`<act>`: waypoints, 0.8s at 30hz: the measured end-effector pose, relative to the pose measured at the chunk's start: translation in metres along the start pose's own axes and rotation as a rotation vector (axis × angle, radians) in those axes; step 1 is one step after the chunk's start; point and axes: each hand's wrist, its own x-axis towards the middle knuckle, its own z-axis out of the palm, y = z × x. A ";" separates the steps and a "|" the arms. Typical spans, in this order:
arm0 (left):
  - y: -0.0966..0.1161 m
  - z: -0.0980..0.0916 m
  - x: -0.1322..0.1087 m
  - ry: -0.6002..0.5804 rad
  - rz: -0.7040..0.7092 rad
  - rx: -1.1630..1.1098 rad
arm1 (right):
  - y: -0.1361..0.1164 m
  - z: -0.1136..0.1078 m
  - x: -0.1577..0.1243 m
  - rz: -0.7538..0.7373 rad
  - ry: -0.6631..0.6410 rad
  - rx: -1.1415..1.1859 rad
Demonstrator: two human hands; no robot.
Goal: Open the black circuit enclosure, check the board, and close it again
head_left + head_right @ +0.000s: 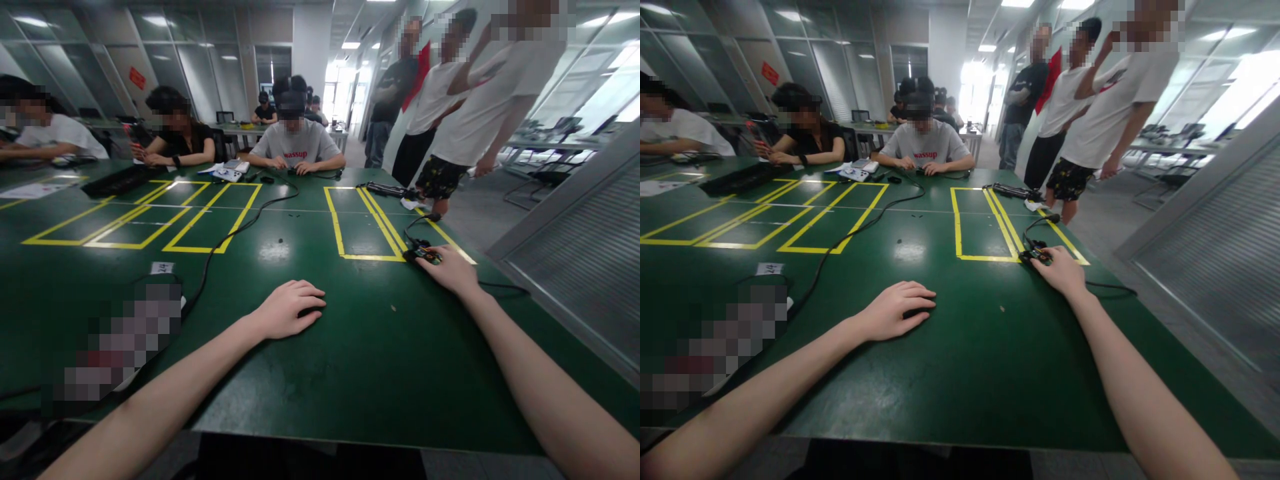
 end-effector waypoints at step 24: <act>0.010 -0.008 0.002 0.014 0.110 -0.104 | -0.191 -0.025 -0.124 -0.940 -0.582 0.661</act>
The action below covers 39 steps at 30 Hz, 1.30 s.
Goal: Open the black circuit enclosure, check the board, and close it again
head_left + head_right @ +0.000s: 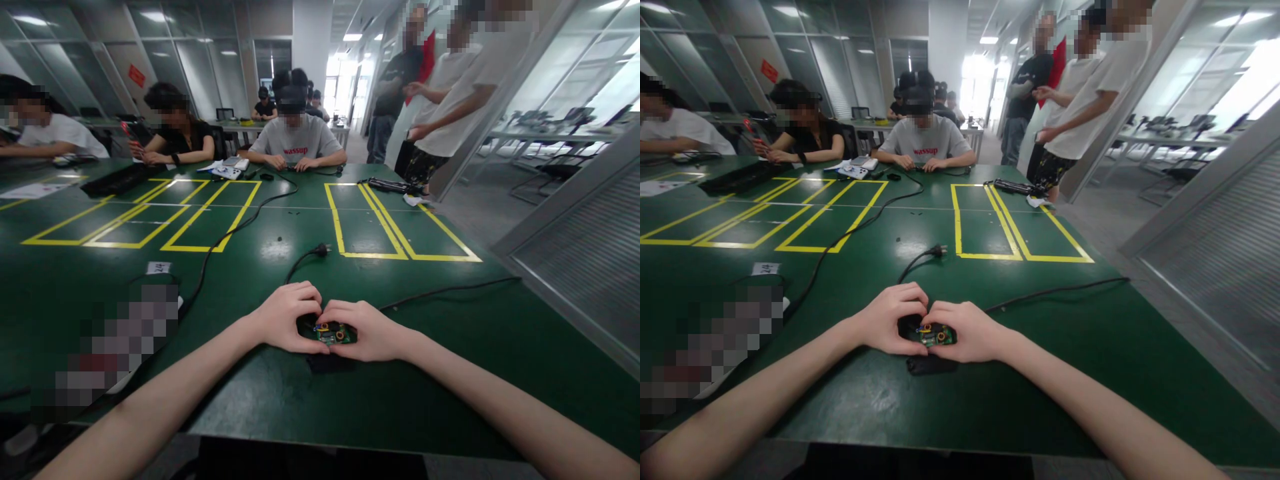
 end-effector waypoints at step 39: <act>-0.012 0.005 0.002 0.073 -0.188 0.074 | 0.034 -0.016 -0.004 0.252 0.198 -0.335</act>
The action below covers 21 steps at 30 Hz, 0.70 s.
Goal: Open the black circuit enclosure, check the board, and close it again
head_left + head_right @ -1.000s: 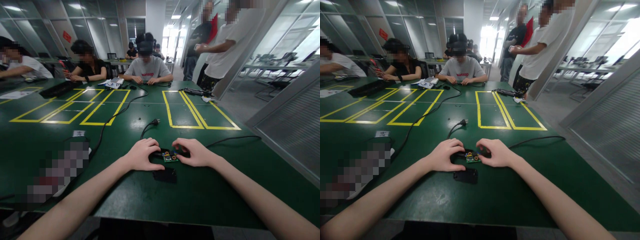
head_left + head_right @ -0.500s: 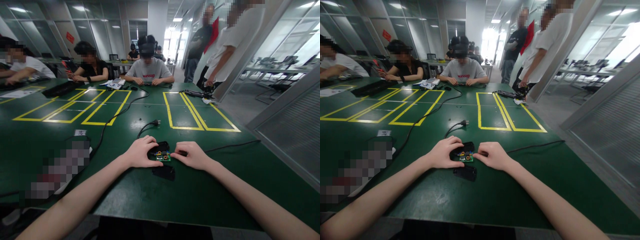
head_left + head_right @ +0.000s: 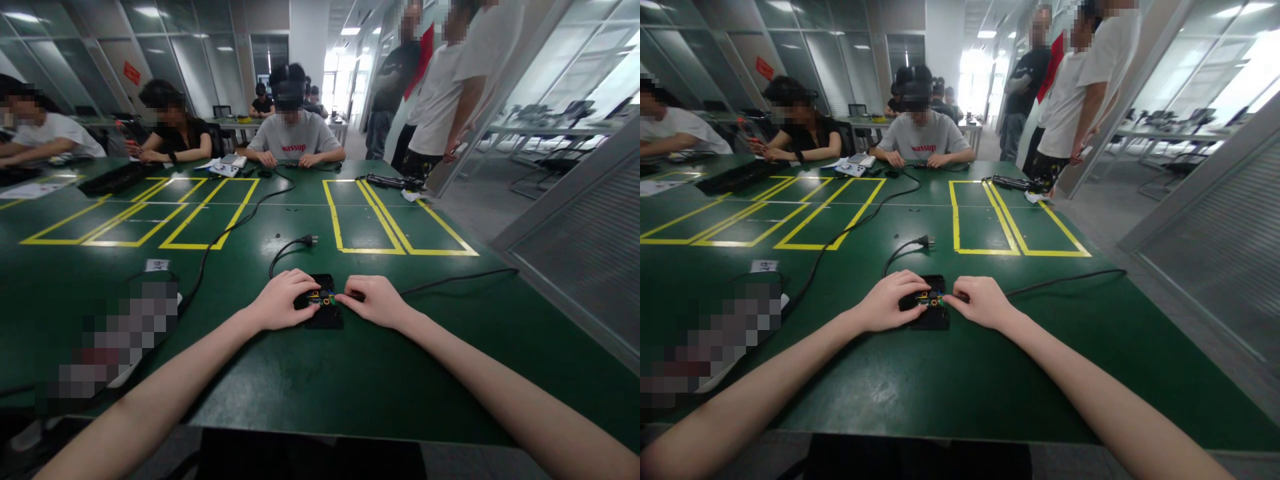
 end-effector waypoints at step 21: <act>-0.010 -0.012 -0.005 0.151 -0.065 0.105 | -0.001 0.000 0.001 -0.002 0.231 0.028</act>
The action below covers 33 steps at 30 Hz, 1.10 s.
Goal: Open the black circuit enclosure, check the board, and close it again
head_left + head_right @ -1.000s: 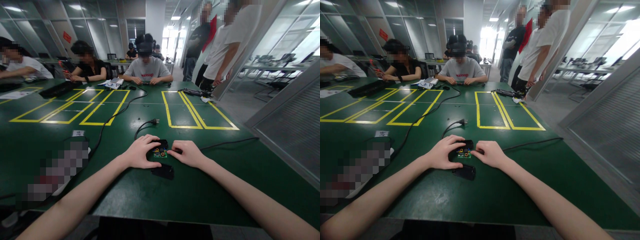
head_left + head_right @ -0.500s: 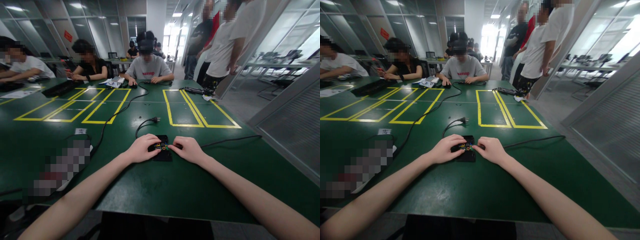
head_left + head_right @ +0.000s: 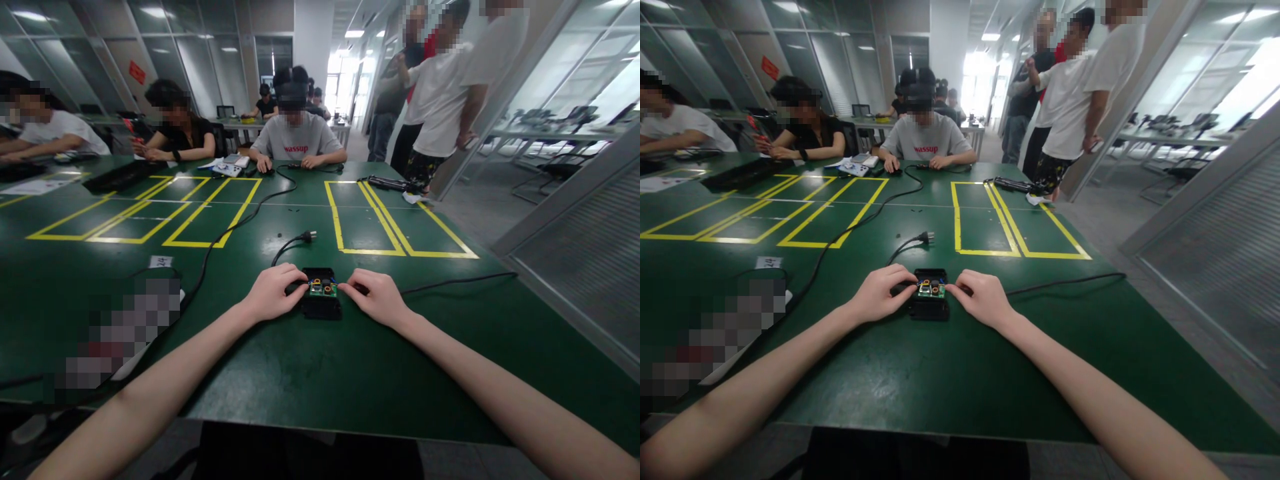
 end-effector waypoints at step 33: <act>0.005 -0.003 -0.002 -0.236 -0.108 -0.292 | 0.006 -0.007 -0.003 -0.137 -0.264 0.119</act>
